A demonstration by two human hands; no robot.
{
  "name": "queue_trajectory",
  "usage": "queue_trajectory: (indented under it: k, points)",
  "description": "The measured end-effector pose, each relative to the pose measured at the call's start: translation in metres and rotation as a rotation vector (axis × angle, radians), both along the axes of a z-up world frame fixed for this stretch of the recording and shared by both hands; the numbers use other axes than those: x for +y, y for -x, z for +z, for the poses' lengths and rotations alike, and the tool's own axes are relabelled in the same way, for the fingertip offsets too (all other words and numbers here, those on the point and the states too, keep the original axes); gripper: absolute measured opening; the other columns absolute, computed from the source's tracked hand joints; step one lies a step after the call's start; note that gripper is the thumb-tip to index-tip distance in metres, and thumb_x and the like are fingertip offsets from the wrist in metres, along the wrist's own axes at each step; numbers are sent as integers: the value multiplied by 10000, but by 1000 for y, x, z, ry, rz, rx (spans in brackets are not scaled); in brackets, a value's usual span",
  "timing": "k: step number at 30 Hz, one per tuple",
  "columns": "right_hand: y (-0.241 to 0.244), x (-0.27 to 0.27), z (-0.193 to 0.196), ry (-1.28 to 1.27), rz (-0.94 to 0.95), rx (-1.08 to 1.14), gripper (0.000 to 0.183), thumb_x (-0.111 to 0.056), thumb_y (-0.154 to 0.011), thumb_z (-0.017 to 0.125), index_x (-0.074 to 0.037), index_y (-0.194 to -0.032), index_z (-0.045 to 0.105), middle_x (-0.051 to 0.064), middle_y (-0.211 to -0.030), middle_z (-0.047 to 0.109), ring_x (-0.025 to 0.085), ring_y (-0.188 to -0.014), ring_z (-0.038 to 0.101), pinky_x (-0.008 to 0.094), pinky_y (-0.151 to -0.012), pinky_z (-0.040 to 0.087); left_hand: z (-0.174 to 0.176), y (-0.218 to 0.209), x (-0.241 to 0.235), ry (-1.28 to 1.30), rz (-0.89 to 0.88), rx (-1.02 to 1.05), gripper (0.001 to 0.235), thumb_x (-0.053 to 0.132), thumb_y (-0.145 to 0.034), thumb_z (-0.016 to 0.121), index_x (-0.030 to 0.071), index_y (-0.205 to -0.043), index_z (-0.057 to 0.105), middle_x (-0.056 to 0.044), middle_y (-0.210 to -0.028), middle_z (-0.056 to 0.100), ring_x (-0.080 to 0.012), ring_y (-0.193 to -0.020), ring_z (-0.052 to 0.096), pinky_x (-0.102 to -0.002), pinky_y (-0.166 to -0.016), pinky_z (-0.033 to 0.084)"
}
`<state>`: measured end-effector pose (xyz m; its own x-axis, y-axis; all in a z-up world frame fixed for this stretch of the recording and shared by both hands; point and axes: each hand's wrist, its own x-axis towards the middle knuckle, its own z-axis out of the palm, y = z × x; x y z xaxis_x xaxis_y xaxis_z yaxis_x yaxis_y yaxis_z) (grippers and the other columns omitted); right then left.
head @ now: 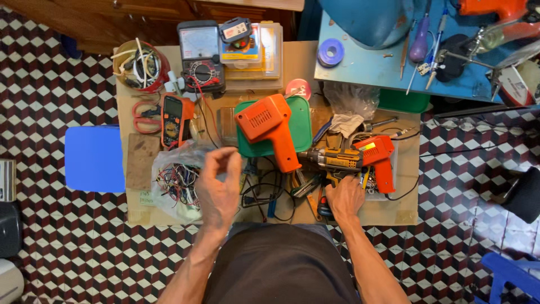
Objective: The person disassembles an orange handheld electrical device using a cordless drill to remove screws, then inspects the internal components and wiring. The device is opened, examined, and partially reassembled on a cluttered workbench.
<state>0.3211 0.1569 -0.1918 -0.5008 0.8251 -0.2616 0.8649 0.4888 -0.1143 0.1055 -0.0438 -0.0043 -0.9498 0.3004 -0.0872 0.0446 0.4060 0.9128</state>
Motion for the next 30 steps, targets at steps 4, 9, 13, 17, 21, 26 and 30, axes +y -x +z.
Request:
queue_trajectory:
  k: [4, 9, 13, 17, 21, 26, 30]
  points:
    - [0, -4, 0, 57, -66, 28, 503, -268, -794, 739, 112, -1091, 596, 302, -1105, 643, 463, -947, 667, 536, -829, 548, -34, -42, 2, -1, -139, -374, 400, 264, -905, 737, 34, -1218, 640, -69, -969, 732, -135, -853, 686, -280, -773, 577]
    - [0, -7, 20, 66, -136, 116, 503, -232, -798, 728, 73, -1168, 578, 302, -1154, 645, 495, -960, 659, 560, -837, 527, -71, -55, 26, -111, -137, -585, 655, 348, -843, 783, -27, -1322, 540, -137, -1186, 688, -171, -1019, 695, -293, -880, 573]
    - [0, -9, 54, 54, -208, 173, 529, -228, -788, 744, 89, -1175, 570, 303, -1115, 657, 494, -970, 657, 550, -850, 526, -77, -41, 33, -202, -130, -617, 683, 376, -846, 785, -31, -1330, 527, -152, -1208, 688, -178, -1078, 678, -306, -939, 551]
    - [-18, -14, 107, 53, -338, 127, 486, -274, -835, 755, 87, -1120, 598, 288, -1073, 686, 469, -957, 680, 531, -865, 531, -73, -25, 40, -365, -156, -866, 616, 425, -879, 740, 0, -1305, 606, -92, -1223, 704, -147, -1104, 660, -274, -975, 494]
    - [-53, -13, 194, 12, -433, 237, 586, -247, -784, 814, 55, -1241, 603, 274, -1082, 704, 413, -950, 675, 493, -859, 518, -70, -22, 52, -523, -153, -1099, 566, 465, -906, 713, 26, -1257, 646, -70, -1120, 681, -157, -953, 633, -309, -866, 527]
    - [-62, 20, 275, 777, -516, 1015, 530, -44, -755, 742, -52, -1270, 621, 133, -1138, 760, 220, -872, 727, 430, -790, 631, -78, -23, 59, -572, -170, -1079, 555, 506, -875, 699, 71, -1208, 612, -44, -1045, 669, -154, -893, 693, -312, -832, 599]
    - [-12, 16, 260, 829, -296, 1335, 430, -117, -883, 786, 43, -1255, 644, 236, -1075, 729, 264, -740, 701, 417, -653, 572, -84, -34, 65, -512, -125, -1016, 574, 552, -876, 667, 67, -1173, 592, -47, -916, 632, -156, -784, 690, -319, -741, 629]
